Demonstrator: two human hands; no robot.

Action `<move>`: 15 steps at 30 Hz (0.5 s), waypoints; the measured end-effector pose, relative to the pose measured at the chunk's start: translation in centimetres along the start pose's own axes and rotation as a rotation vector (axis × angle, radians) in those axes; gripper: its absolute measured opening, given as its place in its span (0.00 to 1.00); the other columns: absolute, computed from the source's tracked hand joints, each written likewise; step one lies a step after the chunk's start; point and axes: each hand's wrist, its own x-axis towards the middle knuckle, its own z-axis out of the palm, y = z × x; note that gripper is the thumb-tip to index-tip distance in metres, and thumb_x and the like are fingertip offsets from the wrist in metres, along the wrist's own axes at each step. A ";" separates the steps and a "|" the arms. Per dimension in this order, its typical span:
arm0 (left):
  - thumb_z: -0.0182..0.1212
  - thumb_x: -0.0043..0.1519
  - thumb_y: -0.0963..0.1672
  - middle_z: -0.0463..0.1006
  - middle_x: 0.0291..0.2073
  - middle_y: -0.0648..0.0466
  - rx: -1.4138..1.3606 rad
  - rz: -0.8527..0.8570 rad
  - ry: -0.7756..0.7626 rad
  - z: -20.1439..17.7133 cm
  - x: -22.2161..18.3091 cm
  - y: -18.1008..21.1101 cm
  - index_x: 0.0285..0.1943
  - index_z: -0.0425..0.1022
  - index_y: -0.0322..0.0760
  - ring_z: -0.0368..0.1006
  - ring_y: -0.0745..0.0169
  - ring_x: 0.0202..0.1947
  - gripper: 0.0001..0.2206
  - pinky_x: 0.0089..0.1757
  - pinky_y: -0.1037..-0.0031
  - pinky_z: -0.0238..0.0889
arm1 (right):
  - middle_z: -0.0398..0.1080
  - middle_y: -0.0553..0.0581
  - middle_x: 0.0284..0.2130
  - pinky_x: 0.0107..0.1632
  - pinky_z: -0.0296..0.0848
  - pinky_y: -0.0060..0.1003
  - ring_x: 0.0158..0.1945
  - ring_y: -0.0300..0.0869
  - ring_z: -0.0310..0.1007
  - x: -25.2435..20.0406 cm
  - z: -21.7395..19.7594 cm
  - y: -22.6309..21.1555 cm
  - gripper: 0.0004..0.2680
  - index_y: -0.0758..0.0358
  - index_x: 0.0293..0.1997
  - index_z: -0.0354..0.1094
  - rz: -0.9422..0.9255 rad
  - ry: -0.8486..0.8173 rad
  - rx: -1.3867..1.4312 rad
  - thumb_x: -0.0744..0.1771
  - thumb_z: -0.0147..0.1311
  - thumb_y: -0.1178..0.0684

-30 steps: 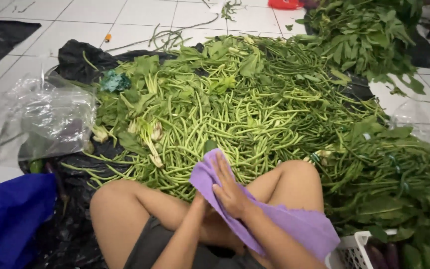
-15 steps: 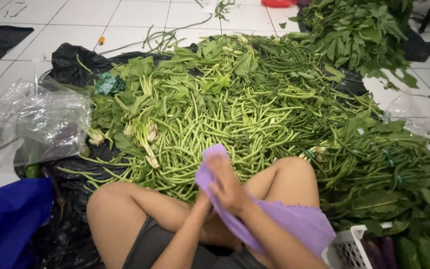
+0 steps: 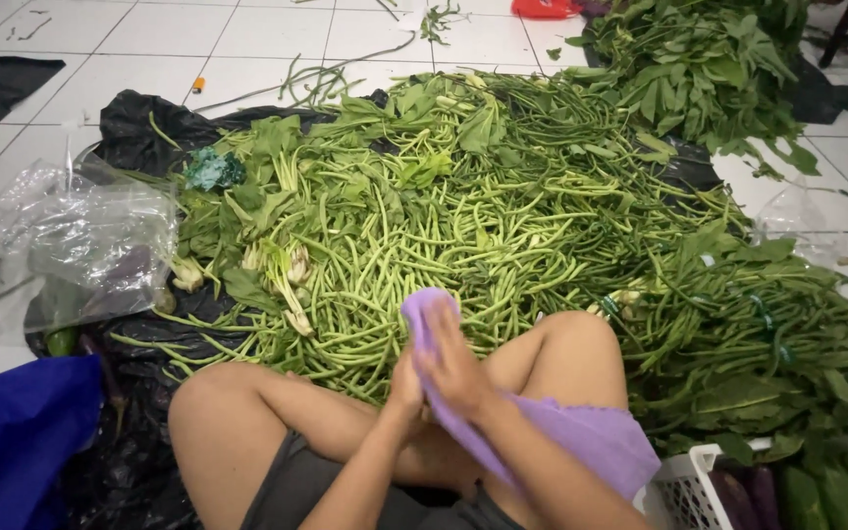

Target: The person is sitting on the floor wiping individual cucumbers and eggplants with a purple cloth before placing them into a plastic crate.

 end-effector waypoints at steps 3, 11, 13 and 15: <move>0.38 0.66 0.55 0.69 0.69 0.45 0.087 0.019 0.006 -0.3 0.7 -1.8 0.73 0.64 0.38 0.66 0.53 0.66 0.30 0.60 0.68 0.60 | 0.45 0.68 0.73 0.75 0.33 0.60 0.78 0.63 0.35 -0.8 -0.1 -3.3 0.25 0.67 0.74 0.47 -0.171 -0.056 -0.096 0.69 0.35 0.41; 0.42 0.72 0.50 0.74 0.29 0.50 -0.191 -0.209 -0.140 2.5 -4.7 2.0 0.56 0.72 0.38 0.71 0.59 0.23 0.17 0.24 0.74 0.62 | 0.77 0.62 0.44 0.43 0.76 0.38 0.34 0.44 0.75 3.3 -2.4 3.5 0.17 0.62 0.58 0.70 0.262 0.056 0.330 0.68 0.41 0.46; 0.37 0.71 0.51 0.75 0.37 0.53 -0.017 -0.126 -0.125 2.9 -4.7 3.9 0.71 0.69 0.41 0.66 0.66 0.29 0.24 0.31 0.74 0.61 | 0.51 0.68 0.71 0.65 0.62 0.64 0.69 0.59 0.57 2.9 -2.0 1.7 0.30 0.62 0.74 0.46 0.330 -0.001 0.180 0.67 0.31 0.31; 0.40 0.68 0.49 0.78 0.43 0.48 0.048 -0.126 0.034 1.3 -2.2 1.1 0.63 0.74 0.35 0.69 0.60 0.38 0.22 0.41 0.71 0.63 | 0.45 0.69 0.73 0.71 0.48 0.64 0.74 0.62 0.45 0.6 0.6 4.0 0.23 0.61 0.73 0.50 -0.061 0.015 -0.144 0.69 0.36 0.44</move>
